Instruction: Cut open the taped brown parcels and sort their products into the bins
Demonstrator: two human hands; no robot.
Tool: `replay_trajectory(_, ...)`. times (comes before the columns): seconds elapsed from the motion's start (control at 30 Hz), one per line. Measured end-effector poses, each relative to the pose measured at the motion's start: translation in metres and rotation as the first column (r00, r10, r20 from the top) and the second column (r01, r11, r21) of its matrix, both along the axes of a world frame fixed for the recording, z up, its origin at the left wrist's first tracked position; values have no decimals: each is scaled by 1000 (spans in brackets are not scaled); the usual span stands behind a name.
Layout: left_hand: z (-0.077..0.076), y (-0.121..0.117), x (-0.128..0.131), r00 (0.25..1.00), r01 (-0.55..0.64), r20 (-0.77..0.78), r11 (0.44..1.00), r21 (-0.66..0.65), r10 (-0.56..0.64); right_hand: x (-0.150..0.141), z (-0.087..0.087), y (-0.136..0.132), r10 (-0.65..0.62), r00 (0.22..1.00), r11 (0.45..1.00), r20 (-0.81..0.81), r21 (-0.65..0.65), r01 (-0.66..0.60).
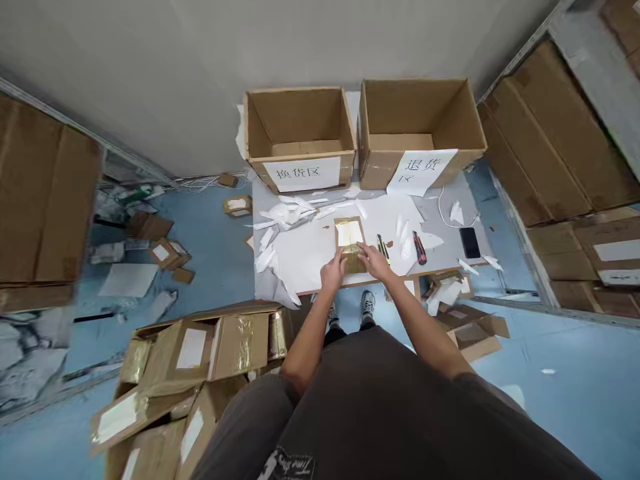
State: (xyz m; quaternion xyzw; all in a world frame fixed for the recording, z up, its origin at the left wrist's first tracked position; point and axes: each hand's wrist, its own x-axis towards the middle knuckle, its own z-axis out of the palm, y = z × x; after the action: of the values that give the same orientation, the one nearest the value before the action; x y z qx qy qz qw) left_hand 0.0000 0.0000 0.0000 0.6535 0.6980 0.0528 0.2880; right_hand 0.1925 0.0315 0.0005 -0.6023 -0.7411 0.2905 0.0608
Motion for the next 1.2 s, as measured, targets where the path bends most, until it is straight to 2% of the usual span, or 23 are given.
replay_trajectory(0.1, 15, 23, 1, 999, -29, -13, 999, 38, 29, 8, 12, 32, 13, 1000, 999, -12, 36, -13)
replay_trajectory(0.17, 17, 39, 4, 999, -49, 2, 998, 48, 49, 9, 13, 51, -17, 1000, 1000, 16, 8, 17)
replay_trajectory(0.33, -1, 82, 18, 985, -136, 110, 991, 5, 135, 4, 0, 84, -141, 986, 988, 89, -56, 147)
replay_trajectory(0.47, -6, 100, 21, 972, -168, 164, 986, -19, 169, 13, -3, 93, -150, 988, 985, 39, -83, 152)
replay_trajectory(0.53, -5, 94, 17, 969, -147, 206, 989, 24, 139, 23, 0, 85, -137, 991, 988, 2, -66, 136)
replay_trajectory(0.63, -7, 67, 10, 959, -92, 277, 990, 107, 60, 37, 1, 58, -77, 996, 997, -35, -33, 76)
replay_trajectory(0.77, -24, 29, 8, 952, 12, 303, 993, 116, -47, 41, -9, 24, 34, 998, 999, -56, -39, -36)
replay_trajectory(0.87, -37, 19, 10, 945, 25, 321, 994, 104, -58, 32, -15, 15, 5, 1000, 999, -24, -34, -6)
replay_trajectory(0.93, -40, 20, 11, 949, 11, 312, 996, 91, -40, 25, -16, 16, -18, 1000, 999, 6, -39, 18)
replay_trajectory(1.03, -32, 25, 11, 966, 15, 257, 999, 52, -27, 21, -9, 20, -7, 999, 998, 49, -59, 10)
replay_trajectory(1.2, 0, 36, 6, 988, 43, 147, 998, 45, -49, 26, 11, 35, 20, 998, 1000, 60, -4, -20)
